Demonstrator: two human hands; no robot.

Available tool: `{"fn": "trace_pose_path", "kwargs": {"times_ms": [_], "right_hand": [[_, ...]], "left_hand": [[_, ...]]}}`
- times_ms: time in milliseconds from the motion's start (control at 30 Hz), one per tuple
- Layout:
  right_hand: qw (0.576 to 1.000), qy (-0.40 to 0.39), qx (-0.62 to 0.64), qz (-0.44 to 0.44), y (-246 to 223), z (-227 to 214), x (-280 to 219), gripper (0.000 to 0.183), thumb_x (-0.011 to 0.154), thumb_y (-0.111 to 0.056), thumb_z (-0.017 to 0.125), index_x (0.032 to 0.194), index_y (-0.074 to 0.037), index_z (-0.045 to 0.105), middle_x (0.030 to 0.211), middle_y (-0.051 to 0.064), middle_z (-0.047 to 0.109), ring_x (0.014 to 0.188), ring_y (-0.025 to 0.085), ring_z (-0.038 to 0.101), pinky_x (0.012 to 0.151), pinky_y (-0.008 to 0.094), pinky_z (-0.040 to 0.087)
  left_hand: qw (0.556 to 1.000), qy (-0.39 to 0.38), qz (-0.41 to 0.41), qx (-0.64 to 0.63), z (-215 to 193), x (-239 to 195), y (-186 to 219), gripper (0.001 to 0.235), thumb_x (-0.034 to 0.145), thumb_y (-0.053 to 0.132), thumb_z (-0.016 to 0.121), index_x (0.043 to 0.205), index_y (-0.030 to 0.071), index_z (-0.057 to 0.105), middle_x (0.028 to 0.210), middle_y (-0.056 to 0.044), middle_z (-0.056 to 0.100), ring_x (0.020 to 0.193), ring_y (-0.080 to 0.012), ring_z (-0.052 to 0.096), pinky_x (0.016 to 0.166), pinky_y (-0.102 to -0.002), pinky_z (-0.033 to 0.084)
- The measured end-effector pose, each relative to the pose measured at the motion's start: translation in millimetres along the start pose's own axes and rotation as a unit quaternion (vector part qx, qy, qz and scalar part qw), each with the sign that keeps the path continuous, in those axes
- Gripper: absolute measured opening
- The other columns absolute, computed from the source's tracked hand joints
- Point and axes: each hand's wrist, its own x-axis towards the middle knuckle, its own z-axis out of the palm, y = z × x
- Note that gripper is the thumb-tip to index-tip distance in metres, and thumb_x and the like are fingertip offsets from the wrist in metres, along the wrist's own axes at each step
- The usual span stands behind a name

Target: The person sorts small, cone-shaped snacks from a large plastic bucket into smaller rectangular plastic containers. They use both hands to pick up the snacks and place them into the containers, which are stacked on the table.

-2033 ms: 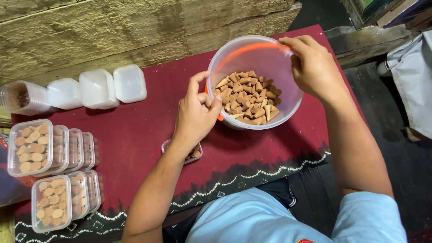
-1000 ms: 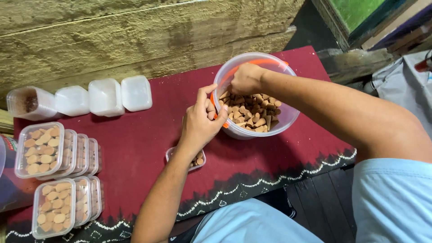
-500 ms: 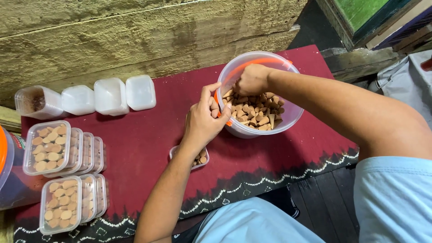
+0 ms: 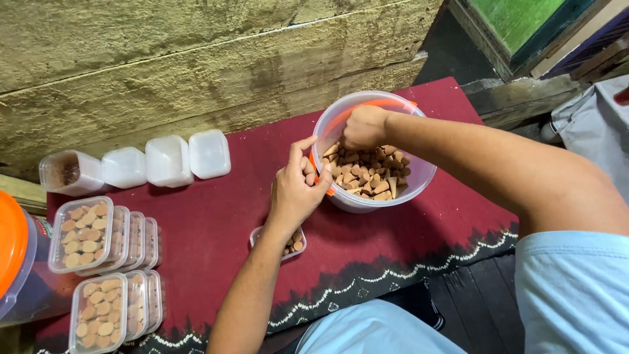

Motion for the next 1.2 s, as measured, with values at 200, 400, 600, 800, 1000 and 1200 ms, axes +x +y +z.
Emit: {"fn": "trace_pose_path", "kwargs": {"times_ms": [200, 400, 600, 800, 1000, 1200], "right_hand": [[0.847, -0.277, 0.353, 0.285, 10.1, -72.8, 6.4, 0.033, 0.093, -0.036, 0.055, 0.107, -0.019, 0.08, 0.098, 0.008, 0.08, 0.097, 0.029, 0.077, 0.082, 0.046, 0.064], [0.877, -0.253, 0.364, 0.186, 10.7, -199.7, -3.9, 0.029, 0.098, -0.017, 0.054, 0.096, -0.001, 0.078, 0.085, 0.016, 0.077, 0.084, 0.029, 0.078, 0.072, 0.041, 0.065], [0.911, 0.0, 0.238, 0.336, -4.6, -183.0, -52.9, 0.019, 0.094, -0.016, 0.059, 0.093, -0.014, 0.079, 0.087, 0.003, 0.072, 0.075, 0.028, 0.071, 0.063, 0.041, 0.056], [0.862, 0.149, 0.155, 0.459, -10.7, -155.1, -76.2, 0.021, 0.088, -0.005, 0.065, 0.102, -0.014, 0.079, 0.11, 0.007, 0.065, 0.099, 0.029, 0.054, 0.071, 0.042, 0.043], [0.712, 0.231, 0.41, 0.521, -15.3, -144.5, -73.2, 0.04, 0.079, 0.014, 0.036, 0.111, -0.002, 0.053, 0.11, 0.022, 0.055, 0.102, 0.039, 0.051, 0.08, 0.048, 0.045], [0.789, 0.251, 0.25, 0.502, -19.0, -109.4, -70.8, 0.022, 0.086, -0.001, 0.053, 0.106, -0.01, 0.056, 0.098, 0.011, 0.051, 0.089, 0.036, 0.058, 0.077, 0.045, 0.05]], "left_hand": [[0.999, 0.018, 0.014, 0.024, 0.0, -1.3, 1.1, 0.055, 0.087, 0.035, 0.065, 0.139, 0.024, 0.052, 0.064, -0.002, 0.051, 0.066, -0.0269, 0.064, 0.07, -0.043, 0.055], [0.989, 0.056, 0.063, 0.118, -9.4, -1.3, 16.7, 0.053, 0.083, 0.037, 0.069, 0.133, 0.023, 0.058, 0.081, -0.005, 0.054, 0.08, -0.0328, 0.065, 0.069, -0.05, 0.055], [0.855, 0.066, 0.368, 0.359, 7.9, 42.4, 12.6, 0.011, 0.085, 0.023, 0.068, 0.095, 0.023, 0.072, 0.089, 0.002, 0.054, 0.091, -0.0238, 0.055, 0.074, -0.04, 0.042], [0.716, -0.385, 0.077, 0.578, 59.1, 103.4, 68.4, 0.034, 0.101, 0.005, 0.048, 0.122, 0.014, 0.072, 0.124, -0.004, 0.071, 0.106, -0.0311, 0.073, 0.07, -0.047, 0.062], [0.633, -0.415, 0.06, 0.651, 118.8, 156.1, 23.9, 0.038, 0.104, 0.018, 0.051, 0.139, 0.021, 0.065, 0.146, 0.0, 0.06, 0.132, -0.0261, 0.061, 0.094, -0.046, 0.055], [0.641, -0.252, 0.272, 0.672, 166.1, 192.4, -100.3, 0.028, 0.094, 0.014, 0.052, 0.094, 0.014, 0.08, 0.087, -0.003, 0.077, 0.085, -0.0289, 0.074, 0.056, -0.052, 0.056]]}}
